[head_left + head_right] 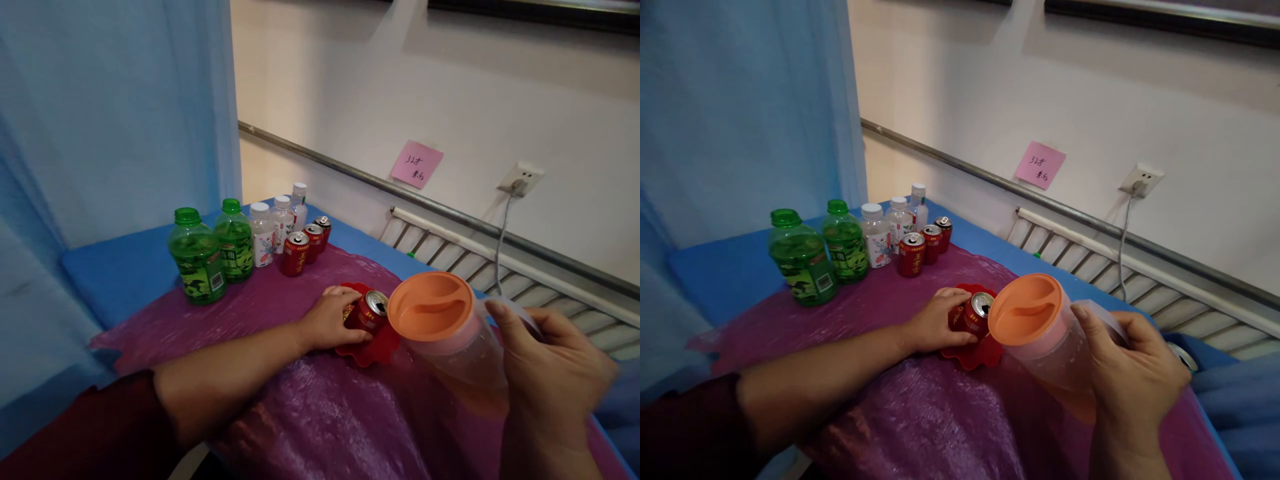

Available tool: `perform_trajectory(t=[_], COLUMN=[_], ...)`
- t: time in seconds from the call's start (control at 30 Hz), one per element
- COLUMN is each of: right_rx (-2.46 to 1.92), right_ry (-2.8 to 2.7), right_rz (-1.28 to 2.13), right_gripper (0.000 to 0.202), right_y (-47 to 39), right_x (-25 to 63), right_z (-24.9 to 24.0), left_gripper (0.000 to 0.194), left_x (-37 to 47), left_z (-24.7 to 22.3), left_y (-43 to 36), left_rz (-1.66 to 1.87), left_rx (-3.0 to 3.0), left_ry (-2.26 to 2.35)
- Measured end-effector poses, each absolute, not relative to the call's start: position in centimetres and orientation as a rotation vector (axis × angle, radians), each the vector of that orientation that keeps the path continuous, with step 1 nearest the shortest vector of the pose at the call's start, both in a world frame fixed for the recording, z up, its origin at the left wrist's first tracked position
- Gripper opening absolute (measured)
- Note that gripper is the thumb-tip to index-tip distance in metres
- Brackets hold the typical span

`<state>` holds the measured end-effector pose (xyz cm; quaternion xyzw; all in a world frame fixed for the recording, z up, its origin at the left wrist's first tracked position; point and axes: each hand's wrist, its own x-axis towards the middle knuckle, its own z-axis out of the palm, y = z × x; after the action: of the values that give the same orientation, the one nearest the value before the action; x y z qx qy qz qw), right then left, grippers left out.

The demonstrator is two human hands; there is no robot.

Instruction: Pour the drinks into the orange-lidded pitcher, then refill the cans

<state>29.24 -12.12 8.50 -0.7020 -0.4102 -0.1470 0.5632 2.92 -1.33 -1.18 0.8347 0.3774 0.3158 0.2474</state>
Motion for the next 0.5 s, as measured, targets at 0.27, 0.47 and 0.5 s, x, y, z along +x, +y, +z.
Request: perform_trajectory(t=[0.27,0.47,0.5], right_rx=[-1.665,-1.654,-1.655], right_ry=[-0.979,-0.997,-0.992], right_rz=[-0.346,-0.372,-0.365], right_gripper=[0.050,0.048,0.048], right_y=[-12.21,-12.22,-12.21], right_x=[29.16,28.96,28.97], right_z=[8.52,8.67,8.67], left_gripper=[0.076,0.076,0.076], left_x=[2.86,2.88,2.88], left_z=[-0.98,-0.98,-0.98], left_y=[-1.36,-1.39,-1.39], left_rz=[0.864,0.871,0.872], left_rx=[2.289,2.273,2.272], left_ry=[1.009,1.015,1.015])
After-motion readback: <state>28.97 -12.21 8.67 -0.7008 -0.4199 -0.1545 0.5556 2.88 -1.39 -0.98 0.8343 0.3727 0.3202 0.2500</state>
